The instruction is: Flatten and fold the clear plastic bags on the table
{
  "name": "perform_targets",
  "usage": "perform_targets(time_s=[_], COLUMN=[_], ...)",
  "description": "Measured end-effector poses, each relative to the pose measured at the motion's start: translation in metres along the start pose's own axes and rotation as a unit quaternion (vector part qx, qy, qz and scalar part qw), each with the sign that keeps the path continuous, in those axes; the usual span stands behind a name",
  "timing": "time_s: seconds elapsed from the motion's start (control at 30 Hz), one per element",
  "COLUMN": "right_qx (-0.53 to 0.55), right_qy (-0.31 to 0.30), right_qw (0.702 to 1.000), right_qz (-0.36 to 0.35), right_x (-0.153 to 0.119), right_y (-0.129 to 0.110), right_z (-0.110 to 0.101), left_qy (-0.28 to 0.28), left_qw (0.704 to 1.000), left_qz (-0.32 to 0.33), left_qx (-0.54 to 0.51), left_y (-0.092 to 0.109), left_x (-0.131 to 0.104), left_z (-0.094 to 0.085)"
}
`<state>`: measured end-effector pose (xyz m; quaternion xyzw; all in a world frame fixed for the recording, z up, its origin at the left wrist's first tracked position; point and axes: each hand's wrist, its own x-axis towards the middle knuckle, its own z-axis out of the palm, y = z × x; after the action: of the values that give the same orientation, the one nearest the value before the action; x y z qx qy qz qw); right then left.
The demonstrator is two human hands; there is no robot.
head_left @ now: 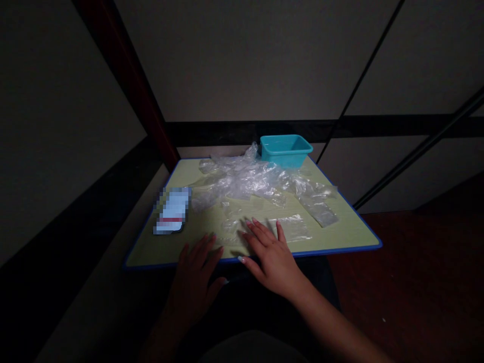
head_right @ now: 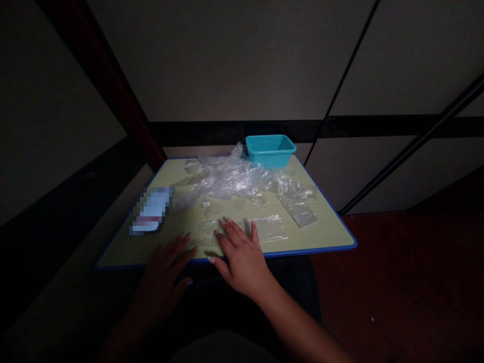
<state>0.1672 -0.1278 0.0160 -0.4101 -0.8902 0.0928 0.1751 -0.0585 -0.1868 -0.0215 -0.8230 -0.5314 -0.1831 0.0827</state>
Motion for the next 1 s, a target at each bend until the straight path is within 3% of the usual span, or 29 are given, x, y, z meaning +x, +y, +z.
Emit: perform_targets(time_s=[0.23,0.53,0.8,0.93,1.0], right_qx=[0.015,0.001,0.037,0.064,0.075], right_qy=[-0.062,-0.078,-0.047,-0.023,-0.004], right_qw=[0.994,0.993,0.996,0.996,0.996], right_qz=[-0.090,-0.083,-0.072,-0.059,-0.045], right_x=[0.013,0.025,0.023,0.023,0.021], right_y=[-0.011,-0.019,-0.025,-0.029,-0.028], right_z=[0.001,0.014,0.026,0.022,0.018], left_qy=[-0.008,-0.017,0.036,0.080,0.118], left_qw=[1.000,0.998,0.993,0.971,0.930], left_qz=[-0.004,-0.015,-0.018,-0.073,-0.137], left_qx=[0.001,-0.067,-0.111,-0.214,-0.319], left_y=[-0.007,-0.011,-0.013,-0.012,-0.007], left_x=[-0.001,-0.002,-0.003,-0.005,-0.004], left_z=[-0.003,0.004,0.009,0.008,0.006])
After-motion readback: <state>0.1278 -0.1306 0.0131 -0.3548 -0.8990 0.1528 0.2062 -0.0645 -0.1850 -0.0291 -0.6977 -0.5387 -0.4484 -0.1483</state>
